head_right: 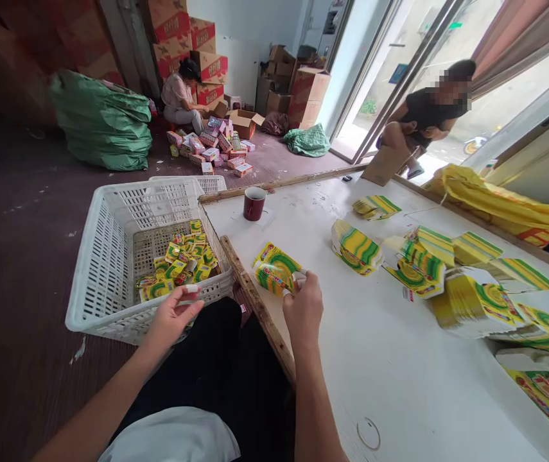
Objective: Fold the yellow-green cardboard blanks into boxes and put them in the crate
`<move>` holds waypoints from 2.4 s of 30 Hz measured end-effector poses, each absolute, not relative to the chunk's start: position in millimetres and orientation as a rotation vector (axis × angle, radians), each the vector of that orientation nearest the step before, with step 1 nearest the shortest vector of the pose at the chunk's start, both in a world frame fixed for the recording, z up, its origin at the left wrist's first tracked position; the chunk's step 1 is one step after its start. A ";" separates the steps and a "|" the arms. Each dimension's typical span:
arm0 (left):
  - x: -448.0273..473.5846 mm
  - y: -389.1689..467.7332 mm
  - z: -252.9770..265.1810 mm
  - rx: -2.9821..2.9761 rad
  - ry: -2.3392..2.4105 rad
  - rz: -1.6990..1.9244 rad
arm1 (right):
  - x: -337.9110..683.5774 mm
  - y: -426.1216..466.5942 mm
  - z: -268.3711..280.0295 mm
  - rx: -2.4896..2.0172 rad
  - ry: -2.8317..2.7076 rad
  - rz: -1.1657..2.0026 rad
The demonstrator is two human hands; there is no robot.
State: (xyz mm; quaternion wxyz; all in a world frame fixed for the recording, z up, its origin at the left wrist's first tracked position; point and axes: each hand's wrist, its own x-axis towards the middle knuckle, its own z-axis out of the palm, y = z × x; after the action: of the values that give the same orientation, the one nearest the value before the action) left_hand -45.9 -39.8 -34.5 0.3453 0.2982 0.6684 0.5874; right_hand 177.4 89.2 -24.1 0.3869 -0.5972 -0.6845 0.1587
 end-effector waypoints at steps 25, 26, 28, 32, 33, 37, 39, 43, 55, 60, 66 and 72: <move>2.7 -32.4 -9.2 0.653 1.219 1.613 | 159.0 -8.4 -34.0 -1.016 -1.531 1.340; -4.8 -32.3 -5.8 0.703 1.224 1.590 | 164.1 -7.2 -33.3 -1.032 -1.598 1.238; -22.5 -32.6 2.8 0.817 1.221 1.554 | 174.3 -4.0 -29.5 -1.029 -1.764 0.996; -44.6 -37.4 19.4 1.115 1.306 1.265 | 185.5 1.6 -14.9 -0.806 -2.107 0.685; -43.3 -39.3 21.3 1.220 1.345 1.118 | 185.3 1.5 -11.5 -0.736 -2.155 0.654; -15.9 -46.2 15.9 1.437 1.488 0.748 | 175.5 -8.0 -9.6 -0.705 -2.110 0.476; 0.0 -48.4 9.1 1.371 1.583 0.816 | 168.1 -17.3 -15.9 -0.856 -1.932 0.387; 13.9 -50.1 -0.4 1.248 1.708 1.007 | 157.9 -29.6 -25.1 -0.998 -1.566 0.704; 16.0 -61.6 -5.6 1.509 1.392 1.146 | 155.7 -16.7 -21.2 -0.926 -0.891 2.025; 16.1 -58.2 -9.4 1.435 1.488 1.148 | 150.6 -31.0 -31.5 -0.734 -0.857 2.062; 19.7 -55.7 -6.7 1.730 1.473 0.863 | 161.1 -19.3 -38.7 -1.067 -0.848 1.861; 21.2 -56.0 -10.6 1.695 1.544 0.618 | 157.5 -19.7 -44.4 -1.096 -1.342 1.550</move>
State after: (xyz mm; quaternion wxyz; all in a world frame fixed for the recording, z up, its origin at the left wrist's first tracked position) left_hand 21.2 -56.0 -10.6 0.3739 0.6620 0.6030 0.2415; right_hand 157.5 -19.7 -44.4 0.3973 -0.4327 -0.5296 0.6119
